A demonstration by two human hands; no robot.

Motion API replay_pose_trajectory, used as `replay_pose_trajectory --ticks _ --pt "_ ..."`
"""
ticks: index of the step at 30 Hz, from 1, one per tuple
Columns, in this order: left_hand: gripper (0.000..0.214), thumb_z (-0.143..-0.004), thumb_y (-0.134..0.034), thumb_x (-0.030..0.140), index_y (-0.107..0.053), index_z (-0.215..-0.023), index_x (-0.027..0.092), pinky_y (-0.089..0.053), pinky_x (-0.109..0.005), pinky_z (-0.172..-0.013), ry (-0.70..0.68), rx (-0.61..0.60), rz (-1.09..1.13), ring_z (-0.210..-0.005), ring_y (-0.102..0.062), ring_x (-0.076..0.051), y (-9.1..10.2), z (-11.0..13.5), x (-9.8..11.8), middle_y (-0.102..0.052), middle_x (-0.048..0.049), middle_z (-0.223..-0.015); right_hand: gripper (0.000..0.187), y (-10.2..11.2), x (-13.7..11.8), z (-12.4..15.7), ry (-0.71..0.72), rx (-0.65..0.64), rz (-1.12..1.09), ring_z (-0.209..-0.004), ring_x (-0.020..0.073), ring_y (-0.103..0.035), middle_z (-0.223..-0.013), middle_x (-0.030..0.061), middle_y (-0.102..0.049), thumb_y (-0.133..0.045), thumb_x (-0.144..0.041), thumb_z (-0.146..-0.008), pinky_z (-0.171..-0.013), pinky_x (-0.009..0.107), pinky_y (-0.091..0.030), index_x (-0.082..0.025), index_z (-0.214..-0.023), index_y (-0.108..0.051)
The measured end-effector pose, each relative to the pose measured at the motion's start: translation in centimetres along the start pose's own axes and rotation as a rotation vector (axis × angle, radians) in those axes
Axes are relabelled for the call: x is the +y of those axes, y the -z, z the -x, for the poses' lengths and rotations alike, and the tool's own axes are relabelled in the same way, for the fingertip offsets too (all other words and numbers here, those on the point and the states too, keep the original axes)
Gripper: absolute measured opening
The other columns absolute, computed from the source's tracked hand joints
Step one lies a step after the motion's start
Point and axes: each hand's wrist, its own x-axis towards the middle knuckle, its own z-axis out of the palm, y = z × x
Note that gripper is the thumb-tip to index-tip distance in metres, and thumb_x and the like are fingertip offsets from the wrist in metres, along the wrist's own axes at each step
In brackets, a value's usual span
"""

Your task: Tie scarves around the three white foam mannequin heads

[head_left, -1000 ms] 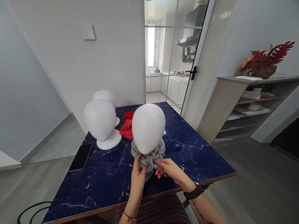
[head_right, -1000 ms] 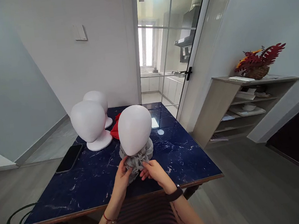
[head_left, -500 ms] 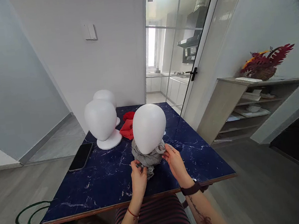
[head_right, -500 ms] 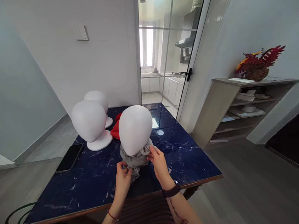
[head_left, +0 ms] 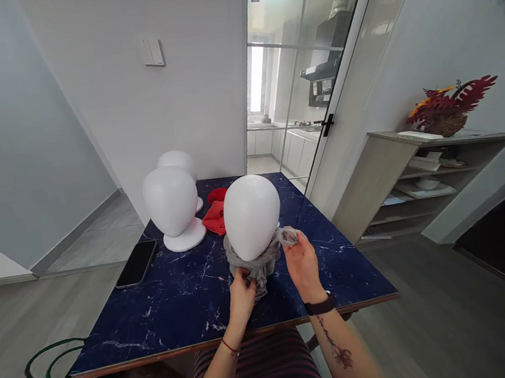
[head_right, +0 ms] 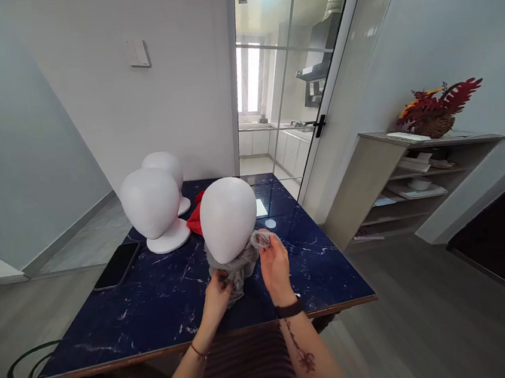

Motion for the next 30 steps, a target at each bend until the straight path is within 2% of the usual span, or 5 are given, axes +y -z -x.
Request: replay_pose_trajectory --ticks 5,10,18,23,30 --pt "0.025 -0.069 -0.059 0.023 -0.054 -0.092 0.018 -0.042 -0.026 -0.065 -0.028 -0.037 0.158 -0.069 -0.061 -0.017 -0.3 -0.1 0.0 -0.066 -0.0045 -0.083 0.025 2.9 0.6 5.7 -0.029 -0.393 0.562 -0.084 0.022 -0.061 -0.1 0.0086 -0.065 -0.056 -0.039 -0.081 -0.077 0.035 -0.049 -0.019 -0.081 -0.07" --pt "0.03 -0.071 -0.06 0.029 -0.054 -0.099 0.017 -0.043 -0.027 -0.062 0.015 -0.107 0.23 -0.061 -0.061 -0.017 0.0 0.0 0.0 -0.067 -0.003 -0.074 0.019 5.8 1.7 9.3 0.136 -0.651 1.159 -0.112 0.0296 -0.055 -0.124 0.0082 -0.058 -0.053 -0.029 -0.083 -0.097 0.046 -0.042 -0.025 -0.087 -0.071" --pt "0.022 -0.081 -0.052 0.038 -0.062 -0.085 0.019 -0.04 -0.03 -0.062 -0.095 0.023 -0.313 -0.067 -0.062 -0.022 2.9 1.4 1.7 -0.067 -0.0074 -0.075 0.023 7.5 0.1 8.8 0.587 -0.191 1.183 -0.097 0.0262 -0.06 -0.104 0.0132 -0.065 -0.052 -0.042 -0.084 -0.088 0.042 -0.046 -0.022 -0.085 -0.062" --pt "0.022 -0.077 -0.057 0.04 -0.062 -0.078 0.018 -0.044 -0.032 -0.066 -0.116 0.051 -0.201 -0.068 -0.062 -0.022 3.2 0.8 1.7 -0.068 -0.008 -0.077 0.038 4.5 1.1 4.1 0.17 0.086 1.003 -0.085 0.0217 -0.061 -0.099 0.0102 -0.063 -0.05 -0.052 -0.083 -0.074 0.033 -0.048 -0.02 -0.104 -0.05" --pt "0.014 -0.071 -0.06 0.032 -0.06 -0.072 0.018 -0.047 -0.03 -0.063 -0.03 -0.03 0.095 -0.065 -0.064 -0.02 1.8 -0.3 0.7 -0.066 -0.0048 -0.07 0.043 4.6 4.1 1.9 -0.152 -0.192 0.92 -0.057 0.0134 -0.046 -0.06 -0.0011 -0.054 -0.056 -0.06 -0.073 -0.054 0.024 -0.036 -0.017 -0.066 -0.055"
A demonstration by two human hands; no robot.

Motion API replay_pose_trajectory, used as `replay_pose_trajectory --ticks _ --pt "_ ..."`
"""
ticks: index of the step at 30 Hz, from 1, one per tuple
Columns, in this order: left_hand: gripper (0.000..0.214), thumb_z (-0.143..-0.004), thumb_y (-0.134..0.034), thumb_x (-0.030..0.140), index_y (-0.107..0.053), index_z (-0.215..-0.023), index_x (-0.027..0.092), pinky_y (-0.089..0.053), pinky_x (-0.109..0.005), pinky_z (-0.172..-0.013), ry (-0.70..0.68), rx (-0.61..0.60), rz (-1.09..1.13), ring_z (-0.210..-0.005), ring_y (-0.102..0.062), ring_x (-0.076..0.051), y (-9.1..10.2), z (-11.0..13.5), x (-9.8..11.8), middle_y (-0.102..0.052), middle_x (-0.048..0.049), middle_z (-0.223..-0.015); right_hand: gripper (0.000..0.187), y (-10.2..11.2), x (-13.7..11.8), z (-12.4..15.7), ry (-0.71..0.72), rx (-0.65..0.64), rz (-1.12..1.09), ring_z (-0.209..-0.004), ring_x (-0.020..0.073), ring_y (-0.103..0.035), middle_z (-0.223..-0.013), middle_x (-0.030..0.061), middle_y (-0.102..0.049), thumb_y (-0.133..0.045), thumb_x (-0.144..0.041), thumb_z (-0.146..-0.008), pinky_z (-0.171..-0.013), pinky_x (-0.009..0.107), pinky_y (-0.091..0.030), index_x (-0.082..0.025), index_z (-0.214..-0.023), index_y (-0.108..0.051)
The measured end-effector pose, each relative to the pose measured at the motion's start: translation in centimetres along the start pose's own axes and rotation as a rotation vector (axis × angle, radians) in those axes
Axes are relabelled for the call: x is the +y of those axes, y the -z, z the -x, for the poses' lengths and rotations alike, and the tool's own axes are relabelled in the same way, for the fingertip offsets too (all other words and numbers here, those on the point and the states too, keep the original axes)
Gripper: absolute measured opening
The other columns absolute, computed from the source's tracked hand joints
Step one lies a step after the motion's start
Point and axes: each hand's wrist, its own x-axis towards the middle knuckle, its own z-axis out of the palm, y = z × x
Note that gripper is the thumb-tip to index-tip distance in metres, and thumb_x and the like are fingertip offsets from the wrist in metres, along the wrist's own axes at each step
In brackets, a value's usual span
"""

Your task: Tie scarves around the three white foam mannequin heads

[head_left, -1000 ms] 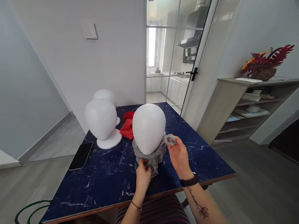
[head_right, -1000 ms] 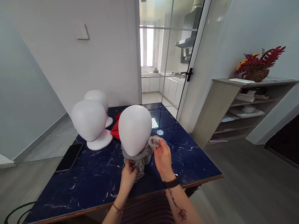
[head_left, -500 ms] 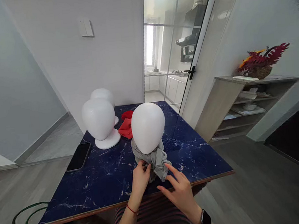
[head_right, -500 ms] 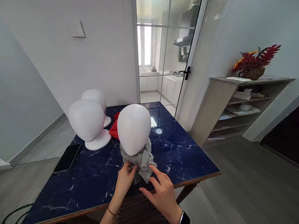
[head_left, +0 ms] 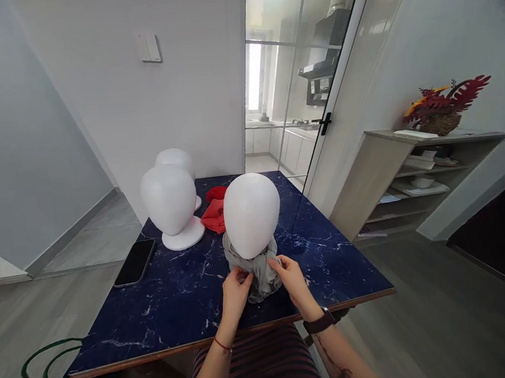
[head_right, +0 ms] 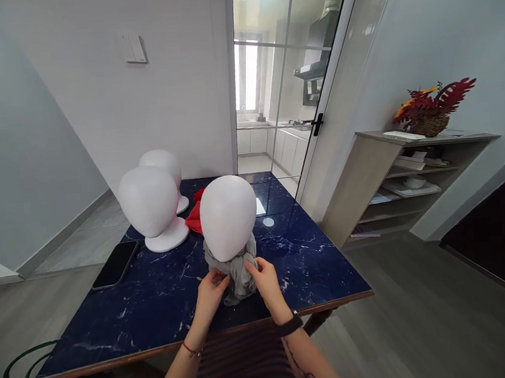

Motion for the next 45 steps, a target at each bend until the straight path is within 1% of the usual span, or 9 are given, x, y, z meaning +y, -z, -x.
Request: replay_pose_trajectory --ticks 5,9,12,15,20,31,35,39,45 --pt "0.026 -0.076 -0.059 0.042 -0.067 -0.066 0.019 -0.044 -0.033 -0.072 -0.111 0.265 -0.142 -0.073 -0.058 -0.021 0.1 0.7 1.1 -0.059 -0.0056 -0.075 0.051 1.3 0.6 0.4 0.024 -0.049 0.141 -0.059 0.0168 -0.05 -0.061 0.0016 -0.059 -0.049 -0.064 -0.075 -0.056 0.026 -0.035 -0.016 -0.067 -0.064" --pt "0.031 -0.07 -0.065 0.05 -0.07 -0.063 0.02 -0.042 -0.031 -0.069 -0.075 0.166 -0.125 -0.069 -0.056 -0.02 -1.1 0.7 1.9 -0.06 -0.0047 -0.07 0.048 1.5 -0.2 0.6 0.065 0.22 0.308 -0.077 0.0222 -0.058 -0.082 0.0068 -0.068 -0.045 -0.062 -0.081 -0.069 0.028 -0.04 -0.019 -0.083 -0.066" --pt "0.025 -0.067 -0.068 0.044 -0.07 -0.066 0.019 -0.041 -0.03 -0.066 -0.057 0.208 -0.121 -0.068 -0.055 -0.02 -2.2 0.3 2.0 -0.062 -0.0047 -0.072 0.041 0.9 -0.5 0.4 0.115 0.199 0.347 -0.071 0.0194 -0.056 -0.075 0.0048 -0.065 -0.054 -0.06 -0.077 -0.066 0.026 -0.038 -0.019 -0.077 -0.063" --pt "0.02 -0.071 -0.063 0.037 -0.069 -0.066 0.018 -0.041 -0.029 -0.065 -0.098 0.233 -0.034 -0.067 -0.055 -0.018 -2.2 0.2 2.0 -0.059 -0.0039 -0.069 0.043 0.7 -0.2 -0.3 0.129 0.091 0.235 -0.06 0.0148 -0.047 -0.062 0.0008 -0.057 -0.052 -0.058 -0.078 -0.059 0.025 -0.035 -0.018 -0.065 -0.059" --pt "0.027 -0.075 -0.057 0.043 -0.065 -0.066 0.018 -0.04 -0.028 -0.063 -0.109 0.357 0.032 -0.065 -0.052 -0.017 -0.3 0.3 1.2 -0.056 -0.0024 -0.069 0.048 2.0 1.2 -1.4 0.034 0.149 -0.126 -0.071 0.0175 -0.051 -0.073 0.003 -0.061 -0.051 -0.061 -0.075 -0.065 0.026 -0.04 -0.015 -0.078 -0.064" --pt "0.031 -0.065 -0.062 0.037 -0.053 -0.043 0.017 -0.034 -0.025 -0.058 -0.065 -0.035 -0.091 -0.057 -0.044 -0.013 -1.4 0.3 0.5 -0.047 0.0021 -0.053 0.045 0.7 0.6 -0.6 -0.067 -0.153 -0.223 -0.06 0.0124 -0.049 -0.067 -0.0001 -0.06 -0.06 -0.058 -0.07 -0.058 0.024 -0.039 -0.015 -0.078 -0.063" --pt "0.024 -0.063 -0.064 0.036 -0.063 -0.053 0.015 -0.035 -0.025 -0.057 -0.033 -0.104 -0.094 -0.057 -0.047 -0.014 -0.5 0.2 0.3 -0.053 0.0012 -0.055 0.037 1.6 0.7 -0.8 -0.024 -0.154 -0.044 -0.063 0.0151 -0.054 -0.067 0.0019 -0.063 -0.065 -0.051 -0.068 -0.06 0.026 -0.042 -0.014 -0.071 -0.066" --pt "0.032 -0.061 -0.07 0.045 -0.067 -0.066 0.014 -0.036 -0.024 -0.052 0.163 -0.113 0.081 -0.05 -0.046 -0.012 3.0 -1.5 -0.2 -0.051 0.002 -0.051 0.042 3.9 0.9 -2.0 -0.077 -0.075 -0.213 -0.093 0.0215 -0.062 -0.102 0.0088 -0.068 -0.072 -0.043 -0.064 -0.082 0.033 -0.047 -0.017 -0.097 -0.067" --pt "0.04 -0.076 -0.057 0.026 -0.057 -0.115 0.021 -0.045 -0.028 -0.082 0.319 0.056 0.389 -0.103 -0.056 -0.018 5.7 -5.4 0.4 -0.056 -0.0116 -0.12 0.048 2.6 1.3 -4.9 -0.175 0.005 -0.601 -0.114 0.0202 -0.056 -0.126 0.006 -0.058 -0.062 -0.045 -0.072 -0.095 0.035 -0.044 -0.028 -0.116 -0.059"
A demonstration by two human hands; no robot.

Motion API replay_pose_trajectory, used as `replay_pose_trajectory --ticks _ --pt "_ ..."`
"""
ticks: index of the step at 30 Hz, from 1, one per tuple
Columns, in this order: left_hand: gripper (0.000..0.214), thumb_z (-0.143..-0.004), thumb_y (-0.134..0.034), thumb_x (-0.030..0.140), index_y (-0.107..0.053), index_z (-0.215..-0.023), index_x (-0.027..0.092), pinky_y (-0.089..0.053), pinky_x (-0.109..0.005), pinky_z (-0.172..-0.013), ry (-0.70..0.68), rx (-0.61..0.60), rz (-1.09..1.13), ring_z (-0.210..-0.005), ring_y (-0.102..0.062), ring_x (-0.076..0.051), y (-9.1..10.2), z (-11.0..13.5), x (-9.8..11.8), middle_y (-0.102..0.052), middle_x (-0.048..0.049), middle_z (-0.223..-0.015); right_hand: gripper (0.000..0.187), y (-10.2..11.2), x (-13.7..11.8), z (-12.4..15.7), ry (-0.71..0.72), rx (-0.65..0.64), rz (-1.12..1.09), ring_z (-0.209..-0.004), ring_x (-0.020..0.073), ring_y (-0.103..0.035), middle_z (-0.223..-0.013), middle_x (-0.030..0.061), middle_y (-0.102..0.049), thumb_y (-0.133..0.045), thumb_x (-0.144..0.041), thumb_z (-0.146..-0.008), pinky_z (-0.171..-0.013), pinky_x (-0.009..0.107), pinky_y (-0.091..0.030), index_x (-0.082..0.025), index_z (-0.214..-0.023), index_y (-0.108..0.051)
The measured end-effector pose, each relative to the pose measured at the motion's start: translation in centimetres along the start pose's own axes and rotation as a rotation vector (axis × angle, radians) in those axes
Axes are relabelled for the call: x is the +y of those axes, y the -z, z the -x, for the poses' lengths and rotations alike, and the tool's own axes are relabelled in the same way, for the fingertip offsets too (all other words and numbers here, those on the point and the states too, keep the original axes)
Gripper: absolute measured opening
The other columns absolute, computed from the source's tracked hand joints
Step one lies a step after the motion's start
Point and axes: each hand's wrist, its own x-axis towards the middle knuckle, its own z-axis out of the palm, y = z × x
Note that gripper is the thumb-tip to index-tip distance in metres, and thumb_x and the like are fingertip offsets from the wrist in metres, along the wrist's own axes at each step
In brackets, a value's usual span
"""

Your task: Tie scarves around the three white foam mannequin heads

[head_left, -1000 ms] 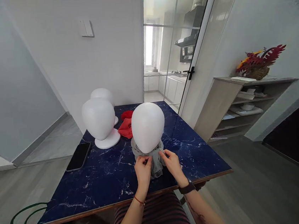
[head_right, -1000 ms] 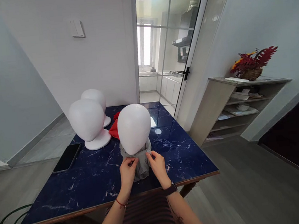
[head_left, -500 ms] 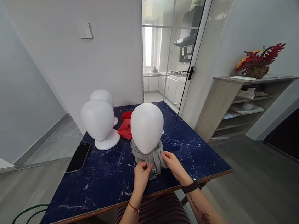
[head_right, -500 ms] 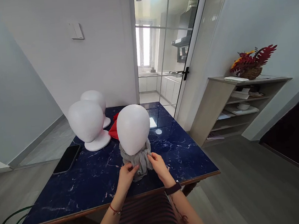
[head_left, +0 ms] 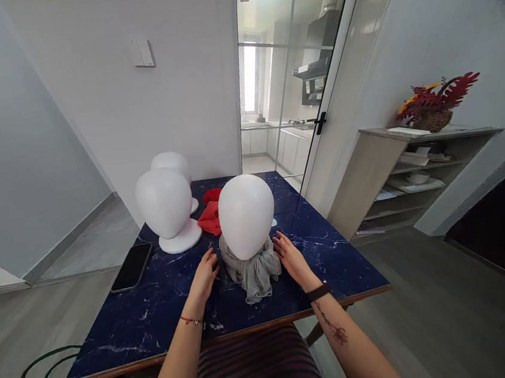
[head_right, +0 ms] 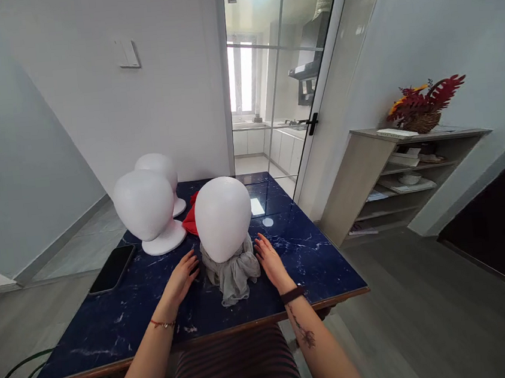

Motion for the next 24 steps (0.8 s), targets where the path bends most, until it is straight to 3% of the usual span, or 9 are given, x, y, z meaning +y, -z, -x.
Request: replay_pose_trajectory --ticks 3,6,11,17,24 --pt "0.058 -0.068 -0.052 0.011 -0.053 -0.124 0.024 -0.046 -0.03 -0.079 0.027 -0.063 0.048 -0.107 -0.055 -0.02 -1.0 -0.7 0.3 -0.053 -0.0105 -0.128 0.049 -1.4 1.3 -0.9 0.017 -0.076 -0.077 -0.118 0.0212 -0.053 -0.13 0.0029 -0.057 -0.06 -0.034 -0.068 -0.099 0.035 -0.043 -0.028 -0.117 -0.059" --pt "0.064 -0.059 -0.049 0.005 -0.057 -0.121 0.024 -0.045 -0.028 -0.074 0.053 -0.156 0.106 -0.1 -0.056 -0.02 -1.5 -0.9 0.1 -0.061 -0.0077 -0.119 0.057 -1.9 2.1 -1.0 0.032 -0.096 -0.05 -0.122 0.0222 -0.05 -0.134 0.0013 -0.053 -0.057 -0.024 -0.063 -0.102 0.037 -0.04 -0.027 -0.119 -0.058" --pt "0.047 -0.055 -0.048 0.006 -0.067 -0.097 0.017 -0.042 -0.028 -0.075 0.063 -0.19 0.134 -0.093 -0.058 -0.02 -1.6 -0.7 -0.1 -0.069 -0.0068 -0.102 0.058 -2.0 2.1 -0.8 0.068 -0.124 0.139 -0.123 0.022 -0.049 -0.134 0.0036 -0.053 -0.056 -0.021 -0.063 -0.104 0.037 -0.037 -0.024 -0.121 -0.058" --pt "0.037 -0.053 -0.048 0.005 -0.066 -0.083 0.016 -0.04 -0.028 -0.077 0.049 -0.209 0.136 -0.084 -0.058 -0.017 -2.9 0.0 -0.5 -0.07 -0.0052 -0.09 0.062 -2.1 2.1 -1.2 0.104 -0.098 0.165 -0.122 0.0231 -0.049 -0.136 0.0069 -0.052 -0.054 -0.019 -0.063 -0.104 0.037 -0.037 -0.019 -0.125 -0.055" --pt "0.034 -0.053 -0.047 0.004 -0.065 -0.079 0.016 -0.04 -0.028 -0.075 0.02 -0.266 0.153 -0.076 -0.057 -0.016 -6.4 0.3 0.2 -0.069 -0.003 -0.083 0.054 -0.4 0.4 -2.1 0.186 -0.065 0.119 -0.124 0.0225 -0.047 -0.132 0.0045 -0.055 -0.059 -0.025 -0.065 -0.106 0.038 -0.035 -0.022 -0.12 -0.06"
